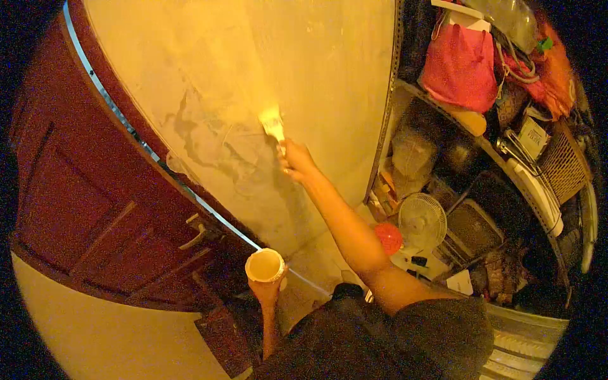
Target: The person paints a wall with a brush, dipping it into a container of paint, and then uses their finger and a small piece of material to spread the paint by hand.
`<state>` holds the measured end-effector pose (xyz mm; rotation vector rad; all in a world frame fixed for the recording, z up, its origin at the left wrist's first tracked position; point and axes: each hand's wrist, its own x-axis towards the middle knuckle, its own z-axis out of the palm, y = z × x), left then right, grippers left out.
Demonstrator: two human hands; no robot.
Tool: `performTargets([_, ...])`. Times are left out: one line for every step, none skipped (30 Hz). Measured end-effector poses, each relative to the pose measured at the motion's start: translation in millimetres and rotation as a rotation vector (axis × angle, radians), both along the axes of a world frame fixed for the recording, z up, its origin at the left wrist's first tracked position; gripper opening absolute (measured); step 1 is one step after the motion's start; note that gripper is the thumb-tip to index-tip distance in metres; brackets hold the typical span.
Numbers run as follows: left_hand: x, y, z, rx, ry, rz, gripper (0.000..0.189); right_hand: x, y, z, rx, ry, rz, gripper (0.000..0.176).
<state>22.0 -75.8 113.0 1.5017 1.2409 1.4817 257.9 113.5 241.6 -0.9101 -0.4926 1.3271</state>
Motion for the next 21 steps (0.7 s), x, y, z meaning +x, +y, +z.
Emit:
performTargets([-0.7, -1.8, 0.8, 0.013, 0.049, 0.017, 0.076, -0.4, -3.8, -17.6, -0.059, 0.043, 0.013, 0.011])
performTargets([-2.6, -0.6, -2.9, 0.012, 0.049, 0.015, 0.076, 0.3, -8.3, -28.7, -0.061, 0.044, 0.011, 0.011])
performTargets([-5.7, 1.5, -9.2, -0.054, 0.022, -0.031, 0.076, 1.6, -13.6, -39.3, -0.120, 0.059, 0.030, 0.011])
performTargets([-8.0, 2.3, -12.3, -0.118, -0.004, -0.076, 0.078, 2.4, -18.9, -47.7, -0.177, 0.075, 0.048, 0.011])
performTargets([-7.9, 1.5, -8.9, -0.115, -0.001, -0.076, 0.078, 3.3, -23.9, -55.4, -0.174, 0.078, 0.048, 0.011])
performTargets([-7.9, 1.8, -4.3, -0.085, -0.014, -0.067, 0.077, 3.3, -27.4, -62.8, -0.197, 0.077, 0.047, 0.009])
performTargets([-7.8, 1.7, -1.1, -0.053, -0.027, -0.056, 0.076, 2.8, -28.8, -65.2, -0.219, 0.077, 0.047, 0.008])
performTargets([-8.7, 2.3, -2.8, -0.049, -0.027, -0.056, 0.076, 0.1, -31.1, -50.4, -0.215, 0.077, 0.047, 0.008])
performTargets([-9.1, 2.9, -6.6, -0.040, -0.027, -0.029, 0.076, 0.8, -30.2, -32.4, -0.150, -0.017, 0.049, 0.008])
performTargets([-8.8, 2.6, -8.8, -0.034, -0.027, -0.002, 0.076, 0.9, -28.0, -12.2, -0.088, -0.110, 0.050, 0.010])
performTargets([-7.1, 1.5, -5.6, -0.035, -0.029, -0.001, 0.076, 2.9, -18.1, 5.3, 0.009, -0.132, 0.060, 0.011])
performTargets([-5.3, -0.9, 0.5, -0.079, -0.038, -0.005, 0.077, 5.7, -1.8, 21.7, 0.103, -0.151, 0.070, 0.013])
performTargets([-4.7, -2.8, 3.6, -0.122, -0.047, -0.008, 0.078, 11.3, 32.7, 35.8, 0.217, -0.112, 0.089, 0.015])
performTargets([-5.9, -1.9, -0.8, -0.123, -0.045, -0.008, 0.078, 12.7, 60.4, 44.1, 0.335, -0.073, 0.108, 0.017])
performTargets([-6.9, 0.8, -8.6, -0.042, 0.007, 0.014, 0.079, 2.2, 37.3, 90.3, 0.324, -0.093, 0.017, 0.016])
performTargets([-7.3, 2.7, -13.2, 0.038, 0.055, 0.036, 0.079, -10.1, 5.1, 150.9, 0.312, -0.116, -0.074, 0.015])
performTargets([-6.2, 1.9, -9.6, 0.036, 0.055, 0.038, 0.079, -10.8, 5.5, 175.2, 0.361, -0.098, -0.061, 0.014])
performTargets([-4.2, -0.2, -3.0, 0.002, 0.023, 0.027, 0.080, -7.1, 9.9, 194.5, 0.407, -0.080, -0.049, 0.014])
performTargets([-2.8, -1.7, 0.3, -0.032, -0.008, 0.014, 0.081, -3.8, 8.4, 211.9, 0.402, -0.080, -0.049, 0.014])
performTargets([-2.7, -1.5, -4.1, -0.035, -0.008, 0.013, 0.081, -0.7, 6.5, 227.8, 0.460, -0.077, -0.026, 0.012])
performTargets([-3.8, -0.8, -11.9, -0.042, -0.010, 0.017, 0.080, 0.9, 5.5, 234.0, 0.517, -0.072, -0.002, 0.010])
